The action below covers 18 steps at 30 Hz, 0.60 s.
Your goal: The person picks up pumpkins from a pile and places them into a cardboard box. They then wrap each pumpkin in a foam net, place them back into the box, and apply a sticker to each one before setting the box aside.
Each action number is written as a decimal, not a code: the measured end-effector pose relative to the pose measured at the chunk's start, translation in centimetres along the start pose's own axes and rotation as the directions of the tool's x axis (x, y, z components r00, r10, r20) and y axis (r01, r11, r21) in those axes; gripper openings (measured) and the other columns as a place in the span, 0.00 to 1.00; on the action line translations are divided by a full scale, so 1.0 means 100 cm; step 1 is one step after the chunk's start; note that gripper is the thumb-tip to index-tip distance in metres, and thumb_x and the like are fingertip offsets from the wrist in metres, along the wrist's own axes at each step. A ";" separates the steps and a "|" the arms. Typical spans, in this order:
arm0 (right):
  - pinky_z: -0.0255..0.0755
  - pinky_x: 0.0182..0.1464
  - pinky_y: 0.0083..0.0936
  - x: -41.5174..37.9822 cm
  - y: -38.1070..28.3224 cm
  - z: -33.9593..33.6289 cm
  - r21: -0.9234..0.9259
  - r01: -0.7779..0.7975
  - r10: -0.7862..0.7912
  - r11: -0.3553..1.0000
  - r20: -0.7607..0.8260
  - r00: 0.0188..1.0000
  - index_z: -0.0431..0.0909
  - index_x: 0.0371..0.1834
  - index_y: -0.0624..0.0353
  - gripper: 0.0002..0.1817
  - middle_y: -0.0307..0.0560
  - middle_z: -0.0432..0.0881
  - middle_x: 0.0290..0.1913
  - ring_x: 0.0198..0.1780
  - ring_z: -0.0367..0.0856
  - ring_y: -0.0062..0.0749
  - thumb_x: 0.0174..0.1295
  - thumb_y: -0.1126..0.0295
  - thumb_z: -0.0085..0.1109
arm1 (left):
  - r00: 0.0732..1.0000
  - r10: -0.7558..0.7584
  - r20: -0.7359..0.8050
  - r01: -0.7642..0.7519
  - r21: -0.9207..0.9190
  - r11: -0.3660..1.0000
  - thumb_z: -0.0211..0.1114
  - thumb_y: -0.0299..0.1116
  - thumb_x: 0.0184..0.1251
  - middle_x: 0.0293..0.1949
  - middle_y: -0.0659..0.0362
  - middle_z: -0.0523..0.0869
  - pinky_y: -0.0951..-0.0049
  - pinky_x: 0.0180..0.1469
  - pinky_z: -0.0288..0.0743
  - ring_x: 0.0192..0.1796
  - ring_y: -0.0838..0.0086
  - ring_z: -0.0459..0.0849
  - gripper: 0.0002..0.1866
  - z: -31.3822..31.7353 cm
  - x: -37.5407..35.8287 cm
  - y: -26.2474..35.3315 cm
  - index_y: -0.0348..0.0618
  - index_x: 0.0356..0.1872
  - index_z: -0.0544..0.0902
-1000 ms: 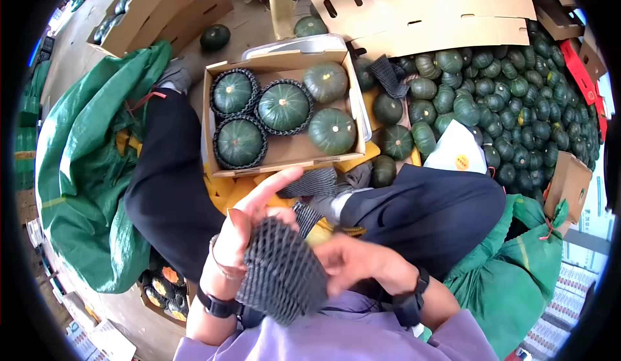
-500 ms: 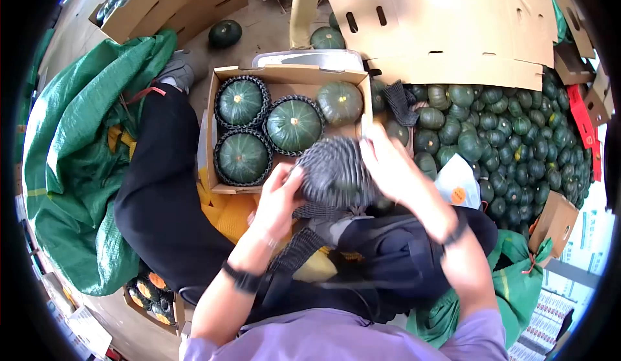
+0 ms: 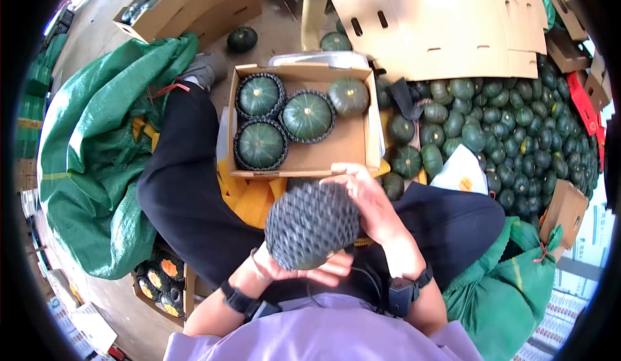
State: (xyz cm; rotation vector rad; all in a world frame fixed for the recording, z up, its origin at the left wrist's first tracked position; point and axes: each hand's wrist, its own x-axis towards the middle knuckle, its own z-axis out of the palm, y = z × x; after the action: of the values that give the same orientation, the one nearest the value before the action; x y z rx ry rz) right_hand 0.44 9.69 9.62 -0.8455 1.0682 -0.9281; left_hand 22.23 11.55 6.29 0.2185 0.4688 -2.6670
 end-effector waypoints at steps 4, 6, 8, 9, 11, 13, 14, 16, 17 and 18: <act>0.48 0.73 0.37 -0.023 0.008 0.014 -0.049 0.016 -0.009 0.999 0.144 0.989 0.39 0.77 0.57 0.55 0.58 0.54 0.72 0.73 0.53 0.43 0.58 0.47 0.66 | 0.801 0.588 -0.112 -0.443 0.550 0.708 0.71 0.31 0.56 0.67 0.53 0.67 0.58 0.70 0.62 0.69 0.61 0.67 0.43 0.030 -0.010 -0.013 0.47 0.71 0.58; 0.46 0.74 0.32 -0.023 -0.001 0.022 -0.019 0.021 -0.017 1.000 0.162 0.987 0.40 0.78 0.57 0.56 0.53 0.53 0.74 0.74 0.52 0.37 0.52 0.69 0.74 | 0.754 0.654 -0.060 -0.465 0.653 0.598 0.73 0.27 0.51 0.66 0.55 0.67 0.60 0.70 0.63 0.68 0.63 0.67 0.46 0.028 -0.010 -0.012 0.46 0.72 0.57; 0.48 0.74 0.34 -0.024 -0.007 0.013 0.169 -0.060 0.019 0.984 0.232 0.973 0.41 0.78 0.57 0.58 0.52 0.52 0.75 0.75 0.51 0.37 0.49 0.74 0.75 | 0.772 0.634 -0.056 -0.495 0.572 0.654 0.73 0.27 0.51 0.66 0.55 0.67 0.60 0.70 0.63 0.68 0.63 0.67 0.46 0.031 -0.012 -0.010 0.45 0.72 0.57; 0.49 0.74 0.34 -0.028 -0.010 0.012 0.251 -0.114 0.048 0.961 0.255 0.966 0.41 0.78 0.57 0.58 0.52 0.52 0.75 0.75 0.51 0.37 0.48 0.76 0.75 | 0.782 0.620 -0.063 -0.501 0.529 0.685 0.74 0.27 0.51 0.66 0.55 0.67 0.60 0.70 0.63 0.68 0.63 0.68 0.46 0.033 -0.014 -0.012 0.44 0.72 0.57; 0.49 0.74 0.37 -0.030 -0.014 0.015 0.194 -0.078 0.032 0.978 0.233 0.972 0.39 0.78 0.55 0.60 0.54 0.48 0.76 0.76 0.51 0.39 0.47 0.75 0.75 | 0.728 0.683 -0.059 -0.541 0.562 0.626 0.74 0.27 0.50 0.67 0.54 0.67 0.59 0.70 0.63 0.69 0.62 0.67 0.48 0.038 -0.013 -0.013 0.42 0.72 0.56; 0.49 0.74 0.39 -0.037 -0.019 0.021 0.040 -0.017 0.010 0.999 0.162 0.987 0.40 0.78 0.54 0.60 0.56 0.45 0.77 0.77 0.49 0.41 0.47 0.73 0.76 | 0.632 0.774 -0.034 -0.558 0.674 0.485 0.76 0.27 0.49 0.67 0.53 0.68 0.59 0.70 0.64 0.69 0.62 0.68 0.49 0.045 -0.008 -0.017 0.42 0.73 0.55; 0.51 0.74 0.44 -0.037 -0.025 0.018 -0.605 0.215 -0.161 0.766 0.142 0.977 0.42 0.77 0.55 0.60 0.64 0.43 0.75 0.76 0.46 0.53 0.45 0.68 0.78 | 0.583 0.812 -0.020 -0.489 0.790 0.370 0.77 0.26 0.48 0.66 0.51 0.69 0.60 0.68 0.66 0.66 0.62 0.71 0.53 0.052 -0.007 -0.017 0.41 0.74 0.53; 0.52 0.71 0.55 -0.028 -0.026 0.040 -0.830 0.252 -0.168 0.498 0.193 0.967 0.49 0.76 0.47 0.60 0.68 0.38 0.74 0.73 0.43 0.71 0.39 0.63 0.80 | 0.594 0.804 0.000 -0.303 0.926 0.224 0.80 0.26 0.45 0.63 0.48 0.71 0.64 0.64 0.71 0.63 0.64 0.74 0.58 0.050 -0.003 -0.022 0.40 0.75 0.47; 0.50 0.71 0.56 -0.022 -0.018 0.049 -0.876 0.264 -0.142 0.403 0.225 0.964 0.51 0.76 0.45 0.59 0.68 0.35 0.75 0.73 0.41 0.73 0.39 0.62 0.80 | 0.624 0.782 0.002 -0.232 0.956 0.182 0.80 0.27 0.45 0.63 0.48 0.72 0.65 0.62 0.71 0.62 0.64 0.75 0.59 0.050 0.001 -0.025 0.40 0.75 0.45; 0.49 0.70 0.61 -0.015 -0.009 0.046 -0.857 0.211 -0.081 0.471 0.196 0.977 0.53 0.75 0.38 0.59 0.70 0.35 0.74 0.72 0.41 0.77 0.37 0.59 0.81 | 0.625 0.780 0.011 -0.141 0.985 0.099 0.80 0.30 0.44 0.59 0.48 0.75 0.67 0.59 0.74 0.59 0.64 0.78 0.61 0.044 0.003 -0.021 0.39 0.75 0.43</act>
State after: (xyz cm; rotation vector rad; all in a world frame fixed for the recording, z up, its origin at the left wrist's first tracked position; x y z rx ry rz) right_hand 4.39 11.32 12.13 -1.8686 1.3778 -0.3715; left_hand 20.72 11.71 10.92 1.2725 -1.0521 -1.7073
